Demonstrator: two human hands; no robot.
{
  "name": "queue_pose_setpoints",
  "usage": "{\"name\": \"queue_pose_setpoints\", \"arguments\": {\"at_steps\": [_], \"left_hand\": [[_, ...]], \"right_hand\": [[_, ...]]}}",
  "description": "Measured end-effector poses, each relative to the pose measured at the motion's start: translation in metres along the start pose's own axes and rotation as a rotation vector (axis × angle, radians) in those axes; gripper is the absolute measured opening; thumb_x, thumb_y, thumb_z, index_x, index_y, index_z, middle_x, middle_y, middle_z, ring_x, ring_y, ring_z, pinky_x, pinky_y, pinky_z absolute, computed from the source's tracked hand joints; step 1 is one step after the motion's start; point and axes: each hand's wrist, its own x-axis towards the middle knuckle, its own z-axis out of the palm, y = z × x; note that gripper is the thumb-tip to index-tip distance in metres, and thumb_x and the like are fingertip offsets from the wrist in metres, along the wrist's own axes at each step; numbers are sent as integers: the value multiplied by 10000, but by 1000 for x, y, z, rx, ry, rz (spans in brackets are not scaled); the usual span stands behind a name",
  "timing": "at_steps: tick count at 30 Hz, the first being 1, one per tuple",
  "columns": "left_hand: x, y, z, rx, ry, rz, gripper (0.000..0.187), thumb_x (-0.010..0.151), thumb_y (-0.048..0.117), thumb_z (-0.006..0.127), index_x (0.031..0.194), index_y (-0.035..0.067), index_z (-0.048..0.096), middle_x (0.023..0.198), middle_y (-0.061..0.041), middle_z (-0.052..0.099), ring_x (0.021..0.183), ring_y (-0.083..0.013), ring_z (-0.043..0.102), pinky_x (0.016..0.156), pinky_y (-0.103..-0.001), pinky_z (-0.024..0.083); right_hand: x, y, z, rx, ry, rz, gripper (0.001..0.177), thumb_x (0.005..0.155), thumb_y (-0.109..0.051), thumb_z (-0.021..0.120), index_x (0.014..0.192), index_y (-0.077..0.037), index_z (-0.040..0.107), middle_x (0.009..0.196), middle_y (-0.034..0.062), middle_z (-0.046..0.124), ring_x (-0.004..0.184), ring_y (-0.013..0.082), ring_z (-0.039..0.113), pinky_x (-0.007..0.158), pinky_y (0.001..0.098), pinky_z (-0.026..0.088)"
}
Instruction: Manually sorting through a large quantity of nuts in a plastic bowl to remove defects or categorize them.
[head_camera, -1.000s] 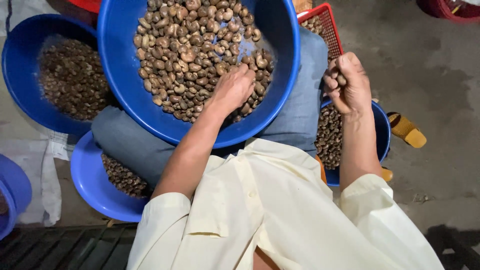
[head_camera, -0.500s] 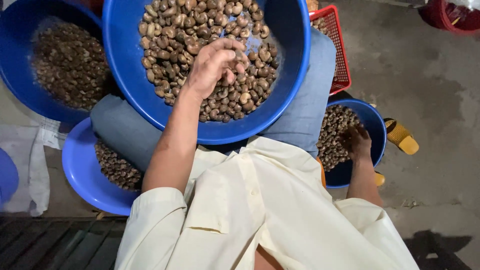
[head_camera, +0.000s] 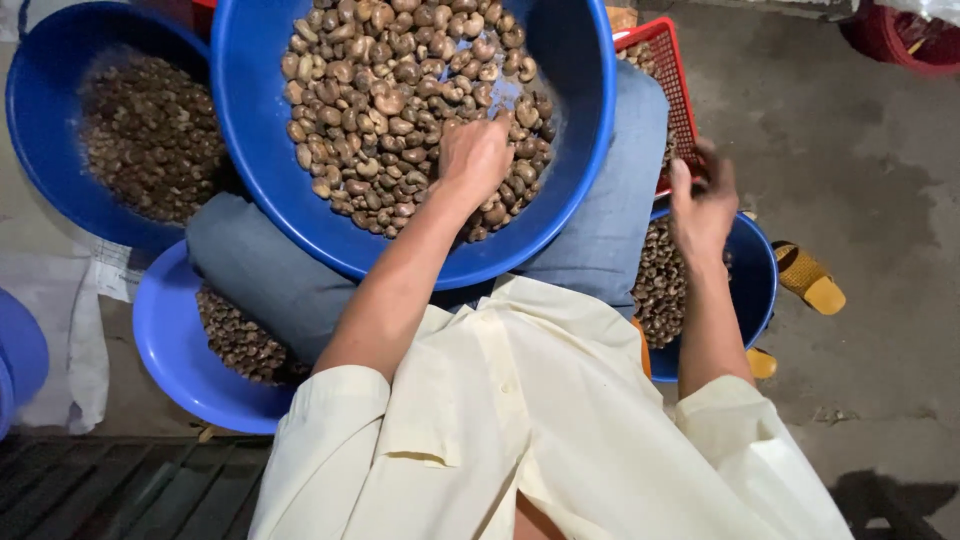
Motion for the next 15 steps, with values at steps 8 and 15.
{"name": "queue_pose_setpoints", "arguments": {"at_steps": [8, 15], "left_hand": [[-34, -1, -79, -343, 52, -81, 141, 895, 192, 693, 970, 96, 764, 835, -202, 756, 874, -449, 745, 727, -563, 579], [-48, -4, -100, -324, 1, -36, 188, 917, 222, 699, 1064, 131, 772, 978, -138, 782, 955, -391, 742, 783, -560, 582]], "right_hand": [[35, -147, 39, -162, -158, -643, 304, 995, -8, 763, 1284, -93, 723, 1160, 106, 708, 1105, 350, 687, 908, 468, 560], [48, -94, 151, -784, -330, -755, 67, 942, -366, 661, 928, -302, 672, 856, -60, 682, 769, 207, 733, 617, 352, 572]]}}
